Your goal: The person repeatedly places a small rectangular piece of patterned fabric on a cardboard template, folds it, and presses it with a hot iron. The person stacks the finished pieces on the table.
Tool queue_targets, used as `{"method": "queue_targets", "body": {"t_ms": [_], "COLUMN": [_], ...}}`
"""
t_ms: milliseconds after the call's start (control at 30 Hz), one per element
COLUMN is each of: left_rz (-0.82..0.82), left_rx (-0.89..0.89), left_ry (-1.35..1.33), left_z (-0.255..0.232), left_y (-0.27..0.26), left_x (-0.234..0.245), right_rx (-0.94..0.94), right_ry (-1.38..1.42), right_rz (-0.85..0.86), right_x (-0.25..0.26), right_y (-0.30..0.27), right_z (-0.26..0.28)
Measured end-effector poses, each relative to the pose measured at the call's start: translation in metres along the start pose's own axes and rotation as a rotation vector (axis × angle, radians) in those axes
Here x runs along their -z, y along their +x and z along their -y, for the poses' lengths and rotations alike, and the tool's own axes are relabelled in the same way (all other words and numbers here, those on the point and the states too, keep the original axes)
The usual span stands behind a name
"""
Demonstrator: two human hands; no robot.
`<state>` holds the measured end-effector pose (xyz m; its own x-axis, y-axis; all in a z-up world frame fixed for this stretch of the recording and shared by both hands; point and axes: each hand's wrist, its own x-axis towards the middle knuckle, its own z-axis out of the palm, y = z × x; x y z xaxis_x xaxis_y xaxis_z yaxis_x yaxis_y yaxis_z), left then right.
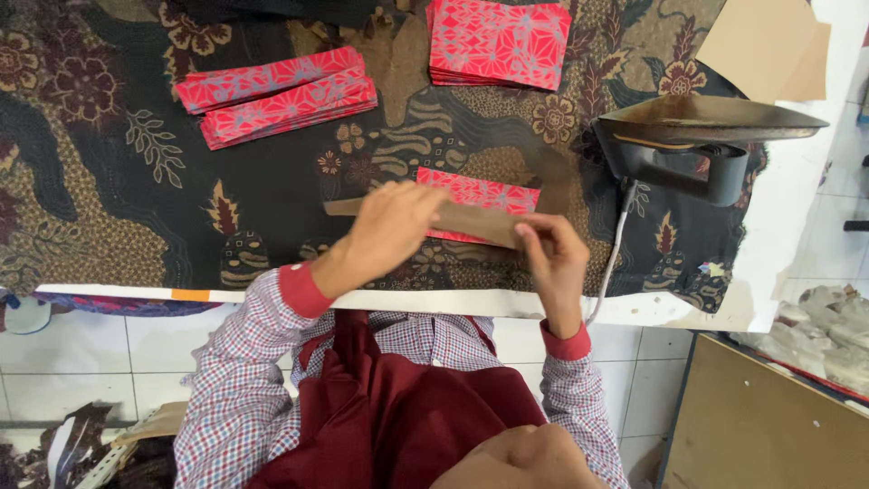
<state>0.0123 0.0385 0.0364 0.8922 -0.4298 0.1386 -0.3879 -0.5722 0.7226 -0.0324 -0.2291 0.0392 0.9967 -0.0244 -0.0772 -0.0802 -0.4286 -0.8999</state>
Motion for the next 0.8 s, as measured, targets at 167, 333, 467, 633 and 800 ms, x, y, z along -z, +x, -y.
{"method": "queue_targets", "body": {"t_ms": [167,333,467,633,800], "left_rz": [-0.041,-0.003,-0.010,-0.006,-0.063], "left_rx": [0.180,0.312,0.308,0.310,0.112], "left_ry": [0.034,-0.045,-0.031,0.009,0.266], "left_z": [0.025,0.026,0.027,0.027,0.023], "left_y": [-0.008,-0.011,-0.010,-0.007,-0.006], "left_x": [0.027,0.031,0.027,0.026,0.020], "right_rx": [-0.007,-0.064,-0.065,-0.036,-0.020], "right_ry": [-0.244,-0.340,-0.355,-0.432,-0.587], "right_rz": [-0.122,-0.129,-0.113,-0.118,-0.095], "right_x": [0.008,0.002,0.003,0.002,0.003], "right_y": [0.016,0.020,0.019,0.020,0.022], "right_z": [-0.007,-0.004,0.001,0.003,0.001]}}
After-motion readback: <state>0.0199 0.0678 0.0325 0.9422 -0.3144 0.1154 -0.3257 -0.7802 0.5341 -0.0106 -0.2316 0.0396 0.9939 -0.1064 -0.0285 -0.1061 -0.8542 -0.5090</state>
